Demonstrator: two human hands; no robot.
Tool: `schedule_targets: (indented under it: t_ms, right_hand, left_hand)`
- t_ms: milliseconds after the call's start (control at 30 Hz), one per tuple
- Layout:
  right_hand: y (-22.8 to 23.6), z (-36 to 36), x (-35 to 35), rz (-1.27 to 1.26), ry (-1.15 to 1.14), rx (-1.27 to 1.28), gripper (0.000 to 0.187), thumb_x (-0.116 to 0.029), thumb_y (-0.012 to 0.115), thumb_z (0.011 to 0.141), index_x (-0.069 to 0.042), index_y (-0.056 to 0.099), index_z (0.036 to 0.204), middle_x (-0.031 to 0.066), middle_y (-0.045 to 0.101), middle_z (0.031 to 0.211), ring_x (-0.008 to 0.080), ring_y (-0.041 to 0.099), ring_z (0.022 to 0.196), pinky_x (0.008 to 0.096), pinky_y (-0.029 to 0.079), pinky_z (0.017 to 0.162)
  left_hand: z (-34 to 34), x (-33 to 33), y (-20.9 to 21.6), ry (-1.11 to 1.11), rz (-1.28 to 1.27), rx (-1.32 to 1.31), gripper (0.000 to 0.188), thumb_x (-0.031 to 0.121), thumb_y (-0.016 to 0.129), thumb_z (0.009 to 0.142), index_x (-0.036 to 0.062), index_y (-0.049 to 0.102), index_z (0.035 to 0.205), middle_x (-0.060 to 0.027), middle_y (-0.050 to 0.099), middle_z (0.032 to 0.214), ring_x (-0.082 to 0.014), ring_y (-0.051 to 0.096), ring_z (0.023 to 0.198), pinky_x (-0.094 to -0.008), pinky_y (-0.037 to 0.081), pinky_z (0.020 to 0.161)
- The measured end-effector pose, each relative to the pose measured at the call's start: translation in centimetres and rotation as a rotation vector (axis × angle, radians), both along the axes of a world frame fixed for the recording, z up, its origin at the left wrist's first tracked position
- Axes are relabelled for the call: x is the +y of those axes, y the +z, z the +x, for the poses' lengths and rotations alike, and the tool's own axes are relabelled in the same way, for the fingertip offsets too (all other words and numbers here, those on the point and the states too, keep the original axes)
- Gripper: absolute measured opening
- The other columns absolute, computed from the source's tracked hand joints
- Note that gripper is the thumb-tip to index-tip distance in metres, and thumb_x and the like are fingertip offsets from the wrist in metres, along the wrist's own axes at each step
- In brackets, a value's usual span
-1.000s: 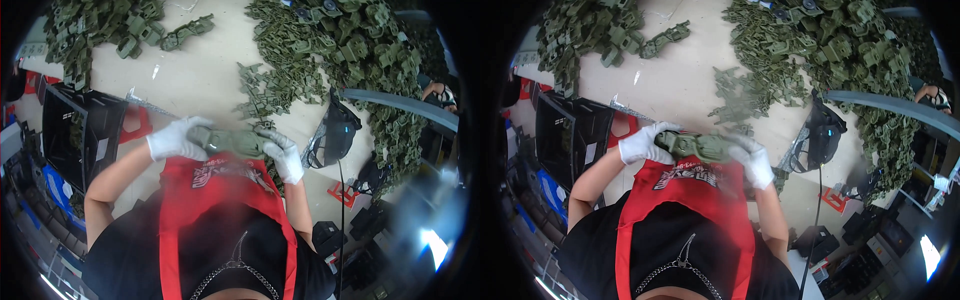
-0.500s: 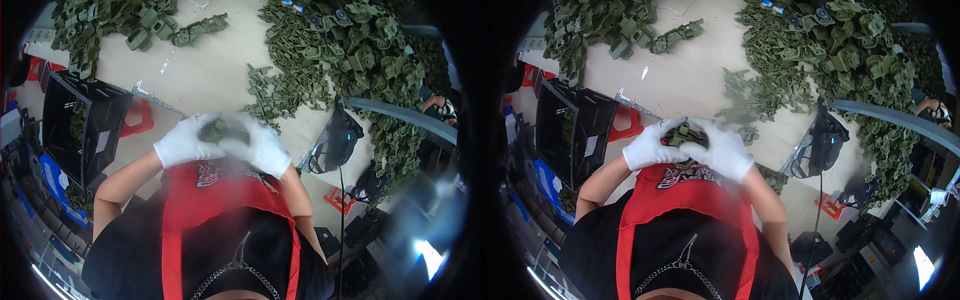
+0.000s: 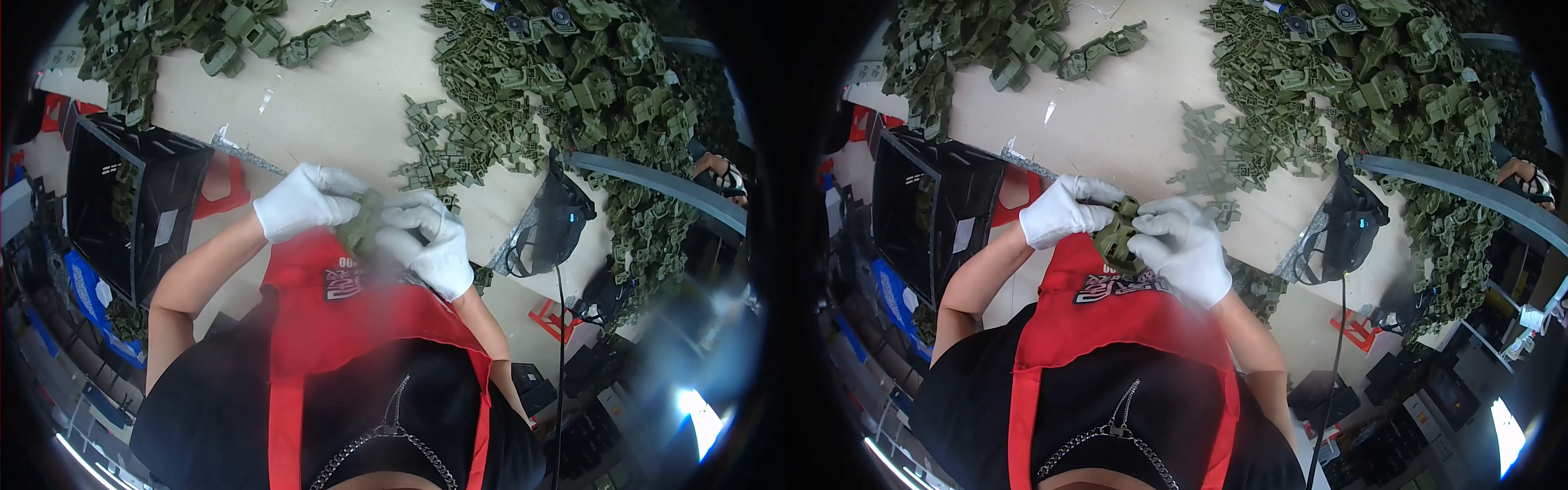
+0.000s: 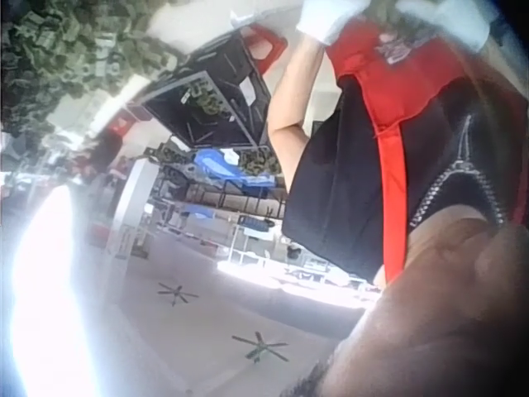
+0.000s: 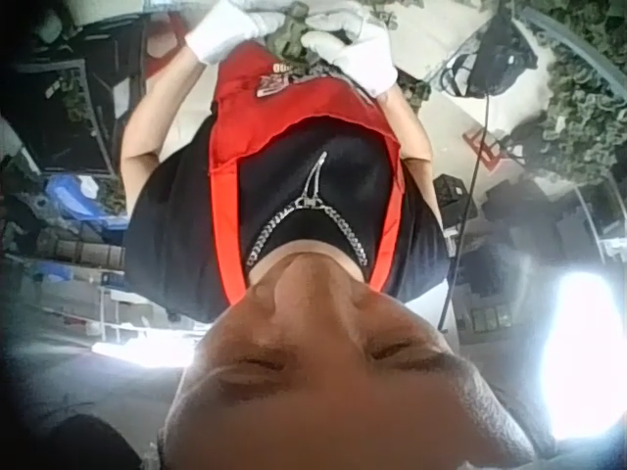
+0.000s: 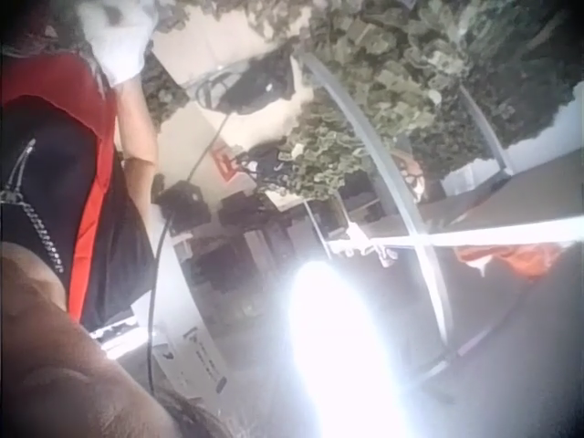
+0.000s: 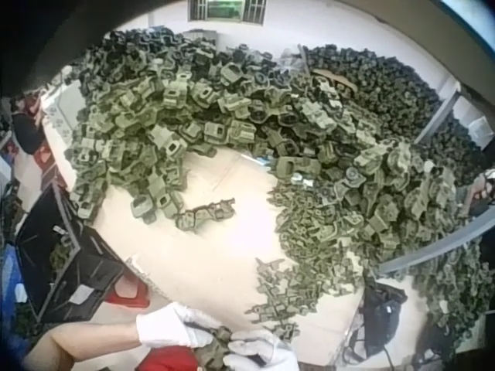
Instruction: The person assembles small green plastic toy tanks by hand, joining plastic parts together on a factory table.
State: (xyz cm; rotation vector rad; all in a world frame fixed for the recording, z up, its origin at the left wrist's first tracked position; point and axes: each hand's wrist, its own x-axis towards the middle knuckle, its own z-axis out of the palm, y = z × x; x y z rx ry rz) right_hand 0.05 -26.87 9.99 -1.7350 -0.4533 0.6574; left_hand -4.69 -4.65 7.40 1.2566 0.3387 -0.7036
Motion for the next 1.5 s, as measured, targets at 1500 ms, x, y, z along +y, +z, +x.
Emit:
schedule_targets:
  t_ms: [1500]
  right_hand:
    - [-1.0,1.4,-0.6,-0.105,0.110,0.440,0.050,-0.029,0.074,0.077,-0.001,0.062,0.117,0.0162,0.068,0.106,0.0249,0.067,0.096,0.0332,0.049,0.085]
  left_hand:
    - [-1.0,-4.0,3.2,-0.085,0.433,-0.397,0.058,0.011,0.077,0.078,-0.0022,0.052,0.128,-0.0096,0.064,0.115,-0.0143,0.059,0.103,-0.0291,0.048,0.091]
